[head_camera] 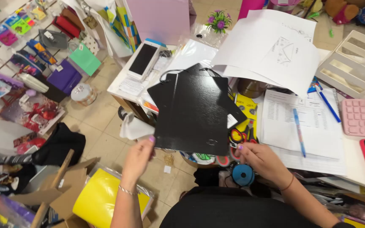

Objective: The person assembles a black binder by inserting a black elastic cord through the side holes to secure the cover. They then attach a white barcode sticker to the front of the binder and inspect the finished product.

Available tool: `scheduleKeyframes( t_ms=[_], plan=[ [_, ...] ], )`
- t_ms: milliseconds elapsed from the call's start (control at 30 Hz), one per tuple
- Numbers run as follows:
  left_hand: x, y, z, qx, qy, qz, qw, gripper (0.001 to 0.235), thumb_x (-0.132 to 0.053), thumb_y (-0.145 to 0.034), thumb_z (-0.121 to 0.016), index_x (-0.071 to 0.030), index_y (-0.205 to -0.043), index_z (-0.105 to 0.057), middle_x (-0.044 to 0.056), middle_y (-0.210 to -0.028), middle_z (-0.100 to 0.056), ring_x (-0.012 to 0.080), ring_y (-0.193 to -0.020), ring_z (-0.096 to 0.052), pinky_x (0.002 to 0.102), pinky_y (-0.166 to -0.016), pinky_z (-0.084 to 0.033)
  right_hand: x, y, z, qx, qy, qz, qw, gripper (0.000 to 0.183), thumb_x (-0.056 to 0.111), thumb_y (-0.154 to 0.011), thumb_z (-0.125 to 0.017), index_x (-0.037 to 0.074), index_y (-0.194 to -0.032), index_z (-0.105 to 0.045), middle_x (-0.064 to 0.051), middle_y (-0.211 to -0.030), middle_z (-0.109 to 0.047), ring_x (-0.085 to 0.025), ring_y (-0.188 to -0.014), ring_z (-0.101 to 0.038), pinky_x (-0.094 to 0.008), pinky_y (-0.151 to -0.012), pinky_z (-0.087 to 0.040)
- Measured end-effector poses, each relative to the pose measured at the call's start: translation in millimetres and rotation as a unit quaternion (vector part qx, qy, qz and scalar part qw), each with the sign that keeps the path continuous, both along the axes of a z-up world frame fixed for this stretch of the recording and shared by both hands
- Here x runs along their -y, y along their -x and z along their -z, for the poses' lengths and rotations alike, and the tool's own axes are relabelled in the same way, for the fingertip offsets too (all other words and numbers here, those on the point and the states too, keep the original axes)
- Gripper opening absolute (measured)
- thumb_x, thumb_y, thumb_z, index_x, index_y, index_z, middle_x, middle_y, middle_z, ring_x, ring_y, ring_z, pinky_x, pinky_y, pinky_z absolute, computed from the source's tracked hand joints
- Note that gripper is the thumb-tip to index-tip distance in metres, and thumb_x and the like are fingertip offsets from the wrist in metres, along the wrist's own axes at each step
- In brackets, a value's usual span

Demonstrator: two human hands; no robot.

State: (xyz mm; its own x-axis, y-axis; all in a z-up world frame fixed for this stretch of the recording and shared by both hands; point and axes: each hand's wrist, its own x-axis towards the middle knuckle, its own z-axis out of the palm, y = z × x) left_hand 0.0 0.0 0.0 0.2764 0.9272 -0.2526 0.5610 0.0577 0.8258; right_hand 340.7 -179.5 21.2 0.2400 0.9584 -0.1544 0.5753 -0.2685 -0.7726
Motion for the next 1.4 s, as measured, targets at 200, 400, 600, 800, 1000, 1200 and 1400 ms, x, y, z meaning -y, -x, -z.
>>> scheduleKeyframes(
  t_ms=[200,400,600,800,1000,1200,1400],
  plan=[
    [-3.8,13.2,-8.1,0.149,0.063,0.272,0.949,0.033,-0.032,-0.100,-0.066,-0.019,-0.071,-0.056,-0.005,-0.062,-0.059,0.0058,-0.058,-0.054,0.023,-0.059,-0.045,-10.7,17.5,33.0,-0.363,0.051,0.096,0.925,0.028,0.022,-0.102,-0.060,0.000,-0.084,-0.064,-0.023,-0.066,-0.080,-0.024,-0.045,-0.068,-0.025,-0.036,-0.036],
    [-76.9,7.0,-20.1,0.142,0.027,0.111,0.983,0.028,-0.030,-0.099,-0.060,-0.013,-0.110,-0.081,-0.001,-0.075,-0.071,0.0072,-0.062,-0.054,0.022,-0.058,-0.043,20.6,1.3,68.2,-0.491,-0.015,0.158,0.856,0.029,0.019,-0.102,-0.055,0.002,-0.125,-0.062,-0.025,-0.071,-0.068,-0.020,-0.048,-0.049,-0.030,-0.046,-0.040],
    [-105.0,-35.2,-91.8,0.164,0.013,0.136,0.977,0.050,-0.041,-0.091,-0.061,-0.018,-0.135,-0.066,-0.001,-0.121,-0.078,0.0115,-0.096,-0.074,0.029,-0.089,-0.062,29.0,22.9,54.5,-0.411,-0.040,0.153,0.898,0.039,0.021,-0.102,-0.052,0.001,-0.133,-0.063,-0.028,-0.070,-0.075,-0.019,-0.047,-0.051,-0.029,-0.043,-0.037],
    [-132.6,-58.4,-56.8,0.376,0.003,0.020,0.927,0.029,-0.024,-0.089,-0.076,-0.002,-0.108,-0.077,0.002,-0.084,-0.074,0.0072,-0.076,-0.064,0.022,-0.073,-0.056,22.3,42.5,52.8,-0.329,-0.035,0.135,0.934,0.040,0.022,-0.099,-0.054,0.003,-0.134,-0.060,-0.025,-0.073,-0.081,-0.021,-0.046,-0.055,-0.028,-0.042,-0.041],
    [-129.1,-37.9,-60.9,0.359,-0.061,0.052,0.930,0.026,-0.019,-0.097,-0.064,-0.003,-0.114,-0.075,0.007,-0.096,-0.078,0.0118,-0.086,-0.073,0.025,-0.085,-0.060,18.5,52.0,63.6,-0.330,-0.092,0.175,0.923,0.034,0.024,-0.105,-0.049,-0.003,-0.118,-0.064,-0.022,-0.068,-0.073,-0.022,-0.045,-0.057,-0.029,-0.041,-0.045],
    [-122.9,-17.5,-60.6,0.322,-0.130,0.036,0.937,0.021,-0.022,-0.098,-0.064,-0.007,-0.094,-0.078,0.001,-0.085,-0.077,0.0080,-0.083,-0.070,0.023,-0.081,-0.056,15.3,46.6,78.6,-0.393,-0.106,0.228,0.884,0.034,0.031,-0.107,-0.050,0.002,-0.120,-0.062,-0.015,-0.080,-0.069,-0.020,-0.057,-0.066,-0.026,-0.046,-0.045],
    [-150.1,-14.1,-36.7,0.443,-0.071,-0.021,0.893,0.027,-0.011,-0.094,-0.068,-0.002,-0.119,-0.069,0.011,-0.111,-0.076,0.0137,-0.101,-0.071,0.026,-0.089,-0.061,1.4,62.5,64.2,-0.338,-0.083,0.164,0.923,0.034,0.027,-0.106,-0.048,0.000,-0.118,-0.065,-0.020,-0.066,-0.066,-0.022,-0.052,-0.062,-0.027,-0.043,-0.042]
  ],
)
